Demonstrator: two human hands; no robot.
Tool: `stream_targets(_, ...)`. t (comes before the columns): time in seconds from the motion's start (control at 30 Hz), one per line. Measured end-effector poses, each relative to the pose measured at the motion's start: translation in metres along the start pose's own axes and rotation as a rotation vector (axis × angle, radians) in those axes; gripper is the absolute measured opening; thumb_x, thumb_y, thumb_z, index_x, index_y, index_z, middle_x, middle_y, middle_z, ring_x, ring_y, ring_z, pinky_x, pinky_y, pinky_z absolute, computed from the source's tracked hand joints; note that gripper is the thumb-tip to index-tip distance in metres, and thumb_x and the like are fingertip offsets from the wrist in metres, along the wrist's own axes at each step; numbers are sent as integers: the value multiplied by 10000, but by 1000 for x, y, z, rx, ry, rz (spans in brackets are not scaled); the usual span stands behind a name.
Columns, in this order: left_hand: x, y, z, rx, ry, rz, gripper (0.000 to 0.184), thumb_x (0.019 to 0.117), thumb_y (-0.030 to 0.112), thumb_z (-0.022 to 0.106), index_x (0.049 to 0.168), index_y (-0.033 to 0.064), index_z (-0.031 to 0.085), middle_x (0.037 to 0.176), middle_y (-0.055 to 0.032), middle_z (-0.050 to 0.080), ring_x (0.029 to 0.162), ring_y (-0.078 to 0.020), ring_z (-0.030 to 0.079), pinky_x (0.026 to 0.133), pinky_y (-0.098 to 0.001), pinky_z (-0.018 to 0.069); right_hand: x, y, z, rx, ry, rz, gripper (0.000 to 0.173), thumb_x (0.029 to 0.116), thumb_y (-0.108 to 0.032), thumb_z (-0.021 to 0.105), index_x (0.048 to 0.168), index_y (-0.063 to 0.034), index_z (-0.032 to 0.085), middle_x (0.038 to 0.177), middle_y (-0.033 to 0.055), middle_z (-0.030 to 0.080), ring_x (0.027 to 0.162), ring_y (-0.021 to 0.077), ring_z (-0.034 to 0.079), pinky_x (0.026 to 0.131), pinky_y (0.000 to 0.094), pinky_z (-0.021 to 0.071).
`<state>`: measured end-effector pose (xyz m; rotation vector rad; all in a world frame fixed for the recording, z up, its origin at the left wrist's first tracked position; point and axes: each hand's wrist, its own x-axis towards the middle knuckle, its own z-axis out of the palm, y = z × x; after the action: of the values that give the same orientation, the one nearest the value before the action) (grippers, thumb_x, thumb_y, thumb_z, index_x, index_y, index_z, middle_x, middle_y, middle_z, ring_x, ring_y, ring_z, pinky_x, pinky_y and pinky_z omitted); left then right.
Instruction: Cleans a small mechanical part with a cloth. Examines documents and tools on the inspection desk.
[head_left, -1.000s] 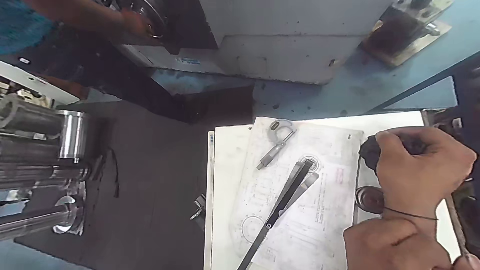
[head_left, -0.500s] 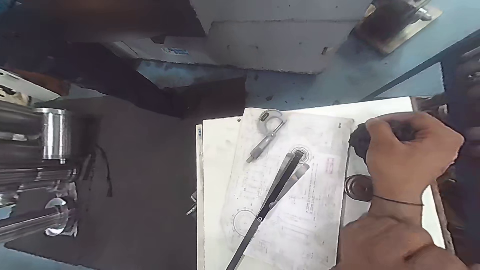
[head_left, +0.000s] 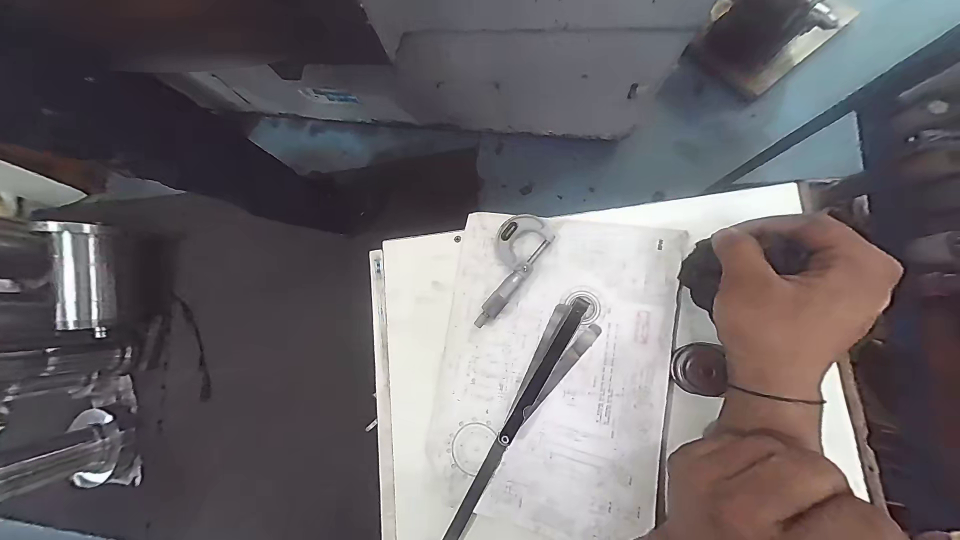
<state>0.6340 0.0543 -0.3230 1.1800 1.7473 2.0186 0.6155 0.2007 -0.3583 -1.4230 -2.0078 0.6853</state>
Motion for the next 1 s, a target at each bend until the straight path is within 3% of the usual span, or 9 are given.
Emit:
stream_targets(0.1, -1, 0, 1, -7, 5, -23, 341, 867, 138, 631, 568, 34, 504, 551, -52, 485, 528, -138, 524, 531, -258, 477, 0, 2, 2, -16, 24, 7, 173, 937, -318, 678, 980, -159, 730, 866, 9, 681, 761, 99, 619, 712, 374, 489)
stream_targets(0.2, 0, 0, 0, -27, -1, -43, 329, 868, 129, 637, 576, 25, 525, 559, -52, 494, 539, -134, 534, 534, -253, 483, 6, 31, 5, -28, 33, -76, 178, 943, -363, 698, 989, -196, 740, 880, -15, 706, 767, 90, 656, 693, 377, 548)
stream_targets(0.27, 1, 0, 0, -32, -8, -53, 323, 865, 122, 638, 578, 19, 533, 559, -52, 496, 541, -131, 532, 535, -251, 479, 5, 28, 5, -37, 33, -76, 190, 948, -365, 690, 996, -187, 740, 893, -2, 713, 778, 96, 662, 705, 382, 549)
stream_targets(0.33, 1, -1, 0, -11, -9, -34, 335, 880, 127, 633, 579, 23, 530, 554, -49, 492, 533, -130, 529, 522, -248, 472, -1, -1, 0, -21, 17, -13, 201, 954, -301, 669, 999, -116, 732, 881, 41, 686, 772, 115, 625, 718, 388, 508)
stream_targets(0.43, 1, -2, 0, 4, -10, -20, 357, 901, 128, 630, 578, 29, 516, 548, -50, 481, 521, -134, 520, 514, -250, 462, -7, -28, -2, -28, 21, 61, 180, 944, -278, 643, 970, -119, 723, 817, -1, 643, 718, 76, 568, 690, 361, 447)
stream_targets(0.67, 2, 0, -1, -33, -15, -92, 316, 865, 104, 652, 582, 13, 545, 569, -60, 521, 548, -129, 551, 536, -246, 494, -7, -25, -1, -47, 19, 44, 201, 944, -291, 629, 973, -113, 721, 833, 24, 650, 745, 118, 585, 702, 408, 444)
stream_targets(0.8, 5, 2, -3, -29, -24, -125, 361, 881, 118, 643, 558, 28, 508, 548, -42, 480, 532, -115, 517, 531, -239, 463, -7, -27, -2, -66, 3, 79, 216, 953, -307, 633, 1000, -115, 721, 869, 44, 664, 783, 145, 605, 728, 432, 458)
stream_targets(1.0, 7, 1, -3, -63, -16, -117, 364, 872, 87, 650, 547, 22, 501, 536, -44, 477, 518, -107, 508, 517, -234, 454, -6, -22, 0, -51, 3, 50, 207, 959, -296, 624, 1004, -115, 712, 847, 10, 638, 737, 73, 573, 698, 336, 461)
